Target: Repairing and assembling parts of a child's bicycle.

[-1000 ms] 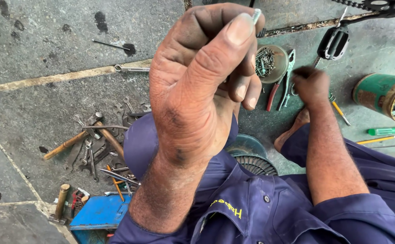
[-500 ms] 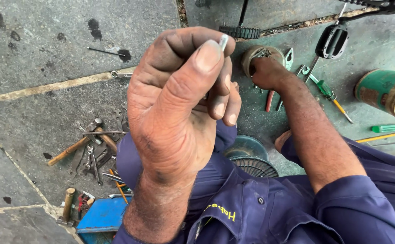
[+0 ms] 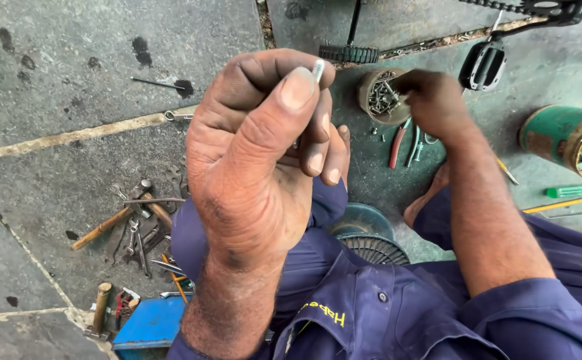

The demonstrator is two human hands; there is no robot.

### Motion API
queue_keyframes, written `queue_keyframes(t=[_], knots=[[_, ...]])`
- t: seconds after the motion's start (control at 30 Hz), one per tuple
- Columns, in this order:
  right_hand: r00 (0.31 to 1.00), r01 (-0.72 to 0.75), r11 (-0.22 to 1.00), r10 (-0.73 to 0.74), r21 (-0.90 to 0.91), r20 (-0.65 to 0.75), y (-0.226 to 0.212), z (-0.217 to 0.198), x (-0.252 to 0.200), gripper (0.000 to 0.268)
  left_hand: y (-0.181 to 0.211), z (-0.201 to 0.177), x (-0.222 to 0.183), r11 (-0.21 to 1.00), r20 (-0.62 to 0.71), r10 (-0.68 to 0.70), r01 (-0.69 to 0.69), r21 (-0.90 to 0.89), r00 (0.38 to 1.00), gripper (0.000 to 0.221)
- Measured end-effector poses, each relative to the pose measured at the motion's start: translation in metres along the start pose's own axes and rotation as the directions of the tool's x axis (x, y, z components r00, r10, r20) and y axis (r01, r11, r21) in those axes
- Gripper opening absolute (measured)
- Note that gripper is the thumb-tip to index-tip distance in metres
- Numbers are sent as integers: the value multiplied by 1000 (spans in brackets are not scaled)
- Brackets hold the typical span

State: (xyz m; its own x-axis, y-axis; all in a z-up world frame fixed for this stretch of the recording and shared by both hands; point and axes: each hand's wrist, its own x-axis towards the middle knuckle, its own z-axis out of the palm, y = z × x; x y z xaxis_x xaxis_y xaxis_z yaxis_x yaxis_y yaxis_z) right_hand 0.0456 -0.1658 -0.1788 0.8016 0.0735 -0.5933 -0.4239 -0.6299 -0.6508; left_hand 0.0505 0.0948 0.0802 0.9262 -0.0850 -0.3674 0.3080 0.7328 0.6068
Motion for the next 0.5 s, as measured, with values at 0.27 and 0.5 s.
queue_keyframes(t=[0.27, 0.5], knots=[[991, 65, 847, 5, -528, 130, 14, 59, 31, 53, -3, 0, 0, 999, 20, 18, -19, 49, 1000, 18], [876, 85, 659, 308, -748, 371, -44, 15, 5, 28, -1, 5, 2, 1000, -23, 7, -6, 28, 1000, 17]])
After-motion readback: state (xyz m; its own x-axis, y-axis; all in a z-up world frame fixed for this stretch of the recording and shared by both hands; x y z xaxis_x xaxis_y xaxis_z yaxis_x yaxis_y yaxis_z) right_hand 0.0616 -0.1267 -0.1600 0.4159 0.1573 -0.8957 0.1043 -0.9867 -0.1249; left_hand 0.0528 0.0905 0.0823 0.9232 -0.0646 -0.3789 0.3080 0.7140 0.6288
